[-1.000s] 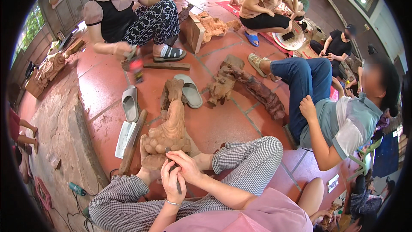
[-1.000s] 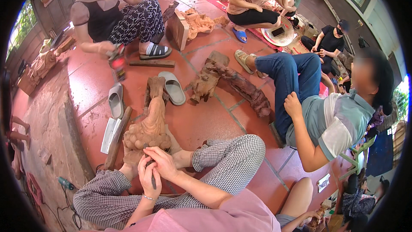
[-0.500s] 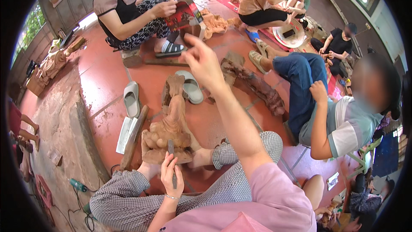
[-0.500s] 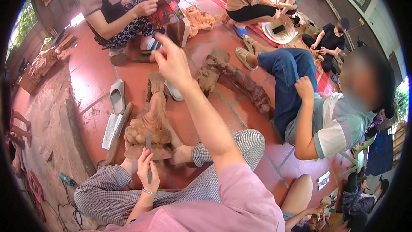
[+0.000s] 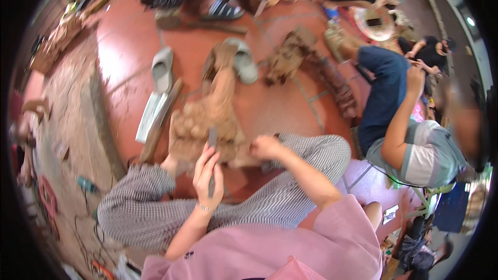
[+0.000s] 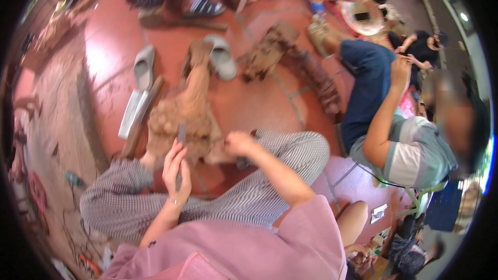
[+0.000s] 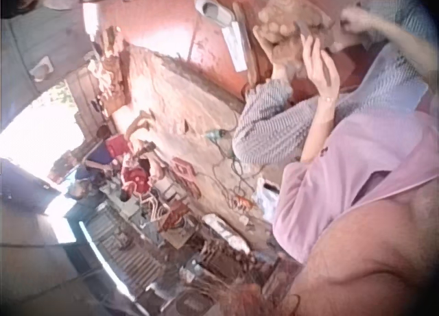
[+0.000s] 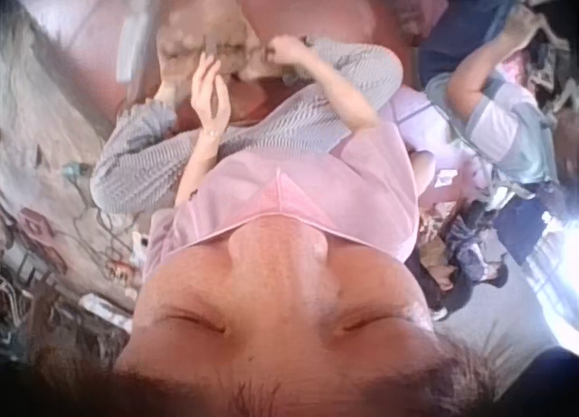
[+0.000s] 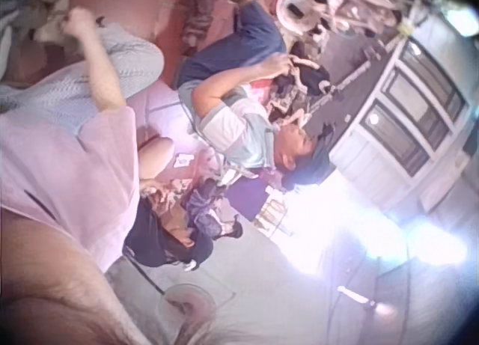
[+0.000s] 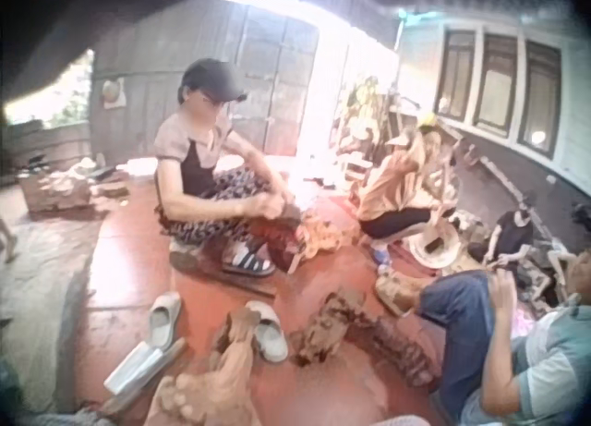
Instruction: The person carves a wooden object using a chisel and a small hammer. They hold the wood steady with one hand while striking the chisel with the other to shape the surface. The person occasionally pauses to inspect the work and adjust their grip.
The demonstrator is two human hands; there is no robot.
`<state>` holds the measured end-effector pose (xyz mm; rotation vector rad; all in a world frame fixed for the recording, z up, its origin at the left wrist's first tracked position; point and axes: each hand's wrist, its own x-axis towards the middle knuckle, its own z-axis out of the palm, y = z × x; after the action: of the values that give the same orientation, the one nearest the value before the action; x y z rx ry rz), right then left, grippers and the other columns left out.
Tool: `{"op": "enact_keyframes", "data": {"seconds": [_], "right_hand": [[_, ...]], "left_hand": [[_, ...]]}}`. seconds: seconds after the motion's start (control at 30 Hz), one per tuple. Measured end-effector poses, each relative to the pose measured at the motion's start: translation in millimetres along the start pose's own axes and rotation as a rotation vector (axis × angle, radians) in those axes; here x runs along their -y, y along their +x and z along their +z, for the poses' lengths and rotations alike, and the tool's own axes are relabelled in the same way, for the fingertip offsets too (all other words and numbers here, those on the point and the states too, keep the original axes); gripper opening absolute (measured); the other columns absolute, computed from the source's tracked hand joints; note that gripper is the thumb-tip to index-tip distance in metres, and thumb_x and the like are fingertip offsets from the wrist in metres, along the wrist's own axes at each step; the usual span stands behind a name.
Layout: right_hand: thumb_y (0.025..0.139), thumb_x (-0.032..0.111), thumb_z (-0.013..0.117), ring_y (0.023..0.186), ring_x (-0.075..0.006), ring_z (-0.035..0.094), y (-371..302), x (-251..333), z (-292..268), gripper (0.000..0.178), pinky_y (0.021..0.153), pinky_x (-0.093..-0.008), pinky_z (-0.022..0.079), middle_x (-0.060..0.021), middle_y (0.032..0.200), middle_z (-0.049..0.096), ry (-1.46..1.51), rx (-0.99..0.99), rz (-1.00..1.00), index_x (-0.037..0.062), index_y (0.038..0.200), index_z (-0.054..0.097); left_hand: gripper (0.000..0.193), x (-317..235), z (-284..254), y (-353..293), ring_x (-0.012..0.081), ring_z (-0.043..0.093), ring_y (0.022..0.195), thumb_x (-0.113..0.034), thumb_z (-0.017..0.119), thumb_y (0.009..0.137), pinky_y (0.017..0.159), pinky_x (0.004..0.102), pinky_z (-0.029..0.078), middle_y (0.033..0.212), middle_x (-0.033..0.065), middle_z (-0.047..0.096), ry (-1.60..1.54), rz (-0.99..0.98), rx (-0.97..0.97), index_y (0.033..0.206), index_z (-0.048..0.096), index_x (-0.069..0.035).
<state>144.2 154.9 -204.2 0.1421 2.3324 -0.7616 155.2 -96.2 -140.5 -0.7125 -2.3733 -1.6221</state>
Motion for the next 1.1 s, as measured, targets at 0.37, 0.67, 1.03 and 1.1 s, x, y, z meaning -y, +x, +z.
{"op": "enact_keyframes", "data": {"seconds": [0.37,0.67,1.03,1.1], "right_hand": [[0.073,0.003,0.072,0.088,-0.0303,0.065,-35,94,56,0.045,0.074,-0.0388,0.055,-0.0113,0.096,0.064,0.343,-0.979,-0.612,0.0043,0.118,0.068],[0.077,0.001,0.067,0.103,-0.0324,0.066,-32,107,41,0.040,0.085,-0.0401,0.056,-0.0144,0.119,0.063,0.358,-0.968,-0.519,0.0013,0.117,0.070],[0.081,0.002,0.070,0.097,-0.0305,0.072,-32,113,39,0.032,0.076,-0.0352,0.060,-0.0125,0.121,0.069,0.321,-0.992,-0.453,0.0038,0.113,0.073],[0.081,0.003,0.070,0.097,-0.0303,0.073,-28,111,42,0.032,0.075,-0.0352,0.060,-0.0122,0.120,0.069,0.331,-1.023,-0.454,0.0043,0.113,0.073]], "left_hand": [[0.033,-2,17,-14,0.0420,0.055,0.133,0.004,0.063,0.091,0.107,0.0439,0.048,0.132,0.0256,0.061,0.004,0.045,0.128,0.123,0.065,0.010],[0.028,-9,16,-9,0.0508,0.052,0.131,0.004,0.055,0.095,0.113,0.0516,0.042,0.125,0.0277,0.063,0.055,0.059,0.122,0.119,0.064,0.015],[0.026,-15,8,-2,0.0469,0.056,0.130,0.006,0.055,0.093,0.106,0.0473,0.049,0.123,0.0263,0.067,0.069,0.049,0.127,0.114,0.068,0.013],[0.026,-14,11,-2,0.0455,0.057,0.130,0.005,0.056,0.093,0.106,0.0465,0.049,0.122,0.0253,0.067,0.082,0.022,0.113,0.114,0.069,0.012]]}}
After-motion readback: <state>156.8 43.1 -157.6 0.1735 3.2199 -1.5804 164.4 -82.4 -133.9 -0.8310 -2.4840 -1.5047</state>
